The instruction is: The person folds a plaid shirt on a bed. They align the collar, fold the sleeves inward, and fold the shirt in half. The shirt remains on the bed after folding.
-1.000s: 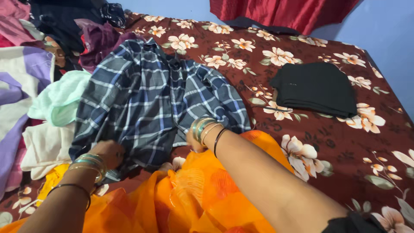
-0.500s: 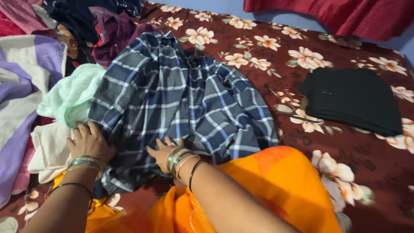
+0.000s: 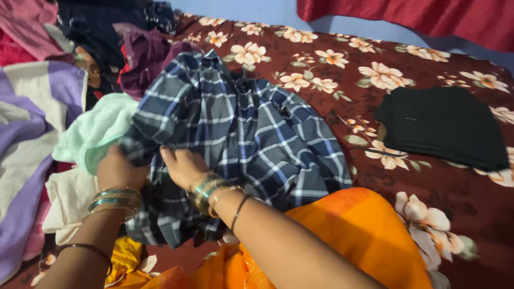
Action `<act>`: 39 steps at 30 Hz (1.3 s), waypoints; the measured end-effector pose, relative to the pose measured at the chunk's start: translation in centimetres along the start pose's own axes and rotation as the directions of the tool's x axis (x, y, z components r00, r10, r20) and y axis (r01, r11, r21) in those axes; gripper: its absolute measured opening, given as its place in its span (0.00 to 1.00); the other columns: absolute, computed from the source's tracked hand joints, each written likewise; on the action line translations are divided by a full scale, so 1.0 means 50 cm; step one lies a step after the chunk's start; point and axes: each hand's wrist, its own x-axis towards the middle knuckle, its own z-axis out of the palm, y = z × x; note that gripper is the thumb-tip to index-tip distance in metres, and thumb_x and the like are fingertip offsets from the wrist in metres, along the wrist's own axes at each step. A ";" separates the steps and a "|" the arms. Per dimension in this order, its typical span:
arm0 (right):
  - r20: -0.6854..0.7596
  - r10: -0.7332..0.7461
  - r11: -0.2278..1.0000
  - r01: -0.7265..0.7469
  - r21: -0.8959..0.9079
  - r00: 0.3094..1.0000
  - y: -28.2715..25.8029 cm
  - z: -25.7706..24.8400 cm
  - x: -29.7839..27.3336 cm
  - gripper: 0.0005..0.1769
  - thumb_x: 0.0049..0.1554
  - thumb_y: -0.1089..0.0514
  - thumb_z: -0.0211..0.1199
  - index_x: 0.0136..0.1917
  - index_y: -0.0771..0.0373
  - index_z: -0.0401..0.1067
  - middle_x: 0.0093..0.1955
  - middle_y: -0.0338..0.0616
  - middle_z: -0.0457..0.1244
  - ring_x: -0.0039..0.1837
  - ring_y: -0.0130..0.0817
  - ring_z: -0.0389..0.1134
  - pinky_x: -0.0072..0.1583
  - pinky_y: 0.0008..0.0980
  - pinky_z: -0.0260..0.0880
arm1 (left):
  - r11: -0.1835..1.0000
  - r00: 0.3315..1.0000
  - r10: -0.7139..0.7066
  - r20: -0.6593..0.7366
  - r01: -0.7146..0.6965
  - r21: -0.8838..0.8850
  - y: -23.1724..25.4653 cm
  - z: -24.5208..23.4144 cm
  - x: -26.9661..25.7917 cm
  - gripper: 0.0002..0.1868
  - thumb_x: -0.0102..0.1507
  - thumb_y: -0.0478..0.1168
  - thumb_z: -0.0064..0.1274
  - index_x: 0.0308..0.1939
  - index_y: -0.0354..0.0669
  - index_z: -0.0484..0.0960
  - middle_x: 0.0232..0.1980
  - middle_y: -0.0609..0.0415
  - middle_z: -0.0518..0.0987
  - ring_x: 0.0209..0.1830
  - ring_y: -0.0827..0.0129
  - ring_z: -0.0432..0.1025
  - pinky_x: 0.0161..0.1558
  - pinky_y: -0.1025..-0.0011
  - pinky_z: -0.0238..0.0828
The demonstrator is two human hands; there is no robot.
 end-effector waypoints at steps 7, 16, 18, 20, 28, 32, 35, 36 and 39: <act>0.129 0.257 0.734 -0.280 0.619 0.958 -0.020 -0.183 0.054 0.25 0.45 0.52 0.69 0.45 0.78 0.77 0.50 0.68 0.73 0.47 0.52 0.77 0.43 0.47 0.70 | 0.745 0.858 0.328 0.396 0.023 -0.667 0.226 -0.053 -0.100 0.17 0.61 0.36 0.57 0.49 0.25 0.85 0.41 0.34 0.85 0.42 0.33 0.78 0.39 0.44 0.70; -0.165 0.384 0.813 -0.248 0.526 0.909 0.141 -0.515 -0.006 0.19 0.58 0.51 0.59 0.48 0.72 0.73 0.36 0.54 0.70 0.28 0.37 0.68 0.29 0.35 0.63 | 0.631 0.837 0.282 0.468 0.205 -0.748 0.356 0.021 -0.118 0.14 0.65 0.32 0.47 0.51 0.28 0.81 0.45 0.40 0.83 0.42 0.55 0.81 0.40 0.57 0.84; -0.202 0.409 0.780 -0.226 0.583 0.890 0.193 -0.594 -0.014 0.19 0.60 0.48 0.58 0.55 0.66 0.70 0.36 0.48 0.67 0.28 0.36 0.71 0.29 0.35 0.67 | 0.650 0.827 0.269 0.495 0.223 -0.726 0.371 0.060 -0.097 0.15 0.65 0.31 0.45 0.51 0.27 0.81 0.45 0.39 0.83 0.42 0.54 0.82 0.39 0.57 0.84; -0.165 0.454 0.788 -0.308 0.533 0.876 0.259 -0.657 -0.022 0.21 0.62 0.45 0.55 0.56 0.66 0.70 0.36 0.49 0.68 0.28 0.36 0.70 0.28 0.35 0.67 | 0.707 0.840 0.260 0.477 0.170 -0.686 0.391 0.103 -0.082 0.14 0.65 0.31 0.46 0.51 0.28 0.81 0.45 0.39 0.84 0.42 0.55 0.82 0.39 0.58 0.83; -0.080 0.624 0.770 -0.593 0.236 0.778 0.578 -0.728 -0.011 0.24 0.62 0.47 0.59 0.57 0.71 0.74 0.47 0.60 0.70 0.43 0.47 0.70 0.41 0.41 0.68 | 0.838 0.930 0.216 0.297 -0.020 -0.545 0.445 0.204 -0.035 0.10 0.65 0.35 0.53 0.46 0.31 0.85 0.37 0.49 0.86 0.37 0.61 0.83 0.38 0.67 0.82; -0.165 0.573 0.622 -0.558 -0.549 0.803 0.619 -0.740 0.005 0.18 0.56 0.54 0.63 0.59 0.60 0.78 0.57 0.55 0.69 0.60 0.49 0.70 0.59 0.46 0.69 | 0.843 0.936 0.351 0.025 -0.304 -0.443 0.462 0.242 0.049 0.10 0.62 0.36 0.55 0.42 0.32 0.86 0.36 0.44 0.86 0.38 0.54 0.83 0.41 0.62 0.79; -0.191 0.426 0.637 -0.443 -0.631 0.884 0.561 -0.736 0.043 0.18 0.54 0.53 0.64 0.57 0.58 0.80 0.59 0.57 0.69 0.64 0.53 0.70 0.63 0.48 0.70 | 0.803 0.811 0.559 -0.174 -0.582 -0.128 0.470 0.260 0.158 0.11 0.59 0.38 0.56 0.42 0.37 0.88 0.39 0.39 0.85 0.41 0.46 0.80 0.48 0.57 0.77; -0.187 0.331 0.700 -0.374 -0.609 0.925 0.532 -0.722 0.070 0.17 0.55 0.50 0.64 0.54 0.59 0.81 0.58 0.57 0.70 0.63 0.53 0.71 0.64 0.48 0.70 | 0.800 0.803 0.578 -0.143 -0.593 -0.096 0.473 0.266 0.197 0.13 0.59 0.39 0.55 0.44 0.37 0.87 0.41 0.38 0.84 0.42 0.45 0.80 0.50 0.57 0.77; -0.165 0.198 0.807 -0.256 -0.533 0.966 0.444 -0.659 0.198 0.16 0.54 0.53 0.62 0.54 0.58 0.78 0.57 0.58 0.69 0.62 0.57 0.70 0.64 0.50 0.69 | 0.769 0.762 0.636 -0.120 -0.638 0.025 0.479 0.299 0.294 0.17 0.57 0.41 0.58 0.48 0.36 0.84 0.50 0.37 0.82 0.49 0.43 0.77 0.53 0.54 0.75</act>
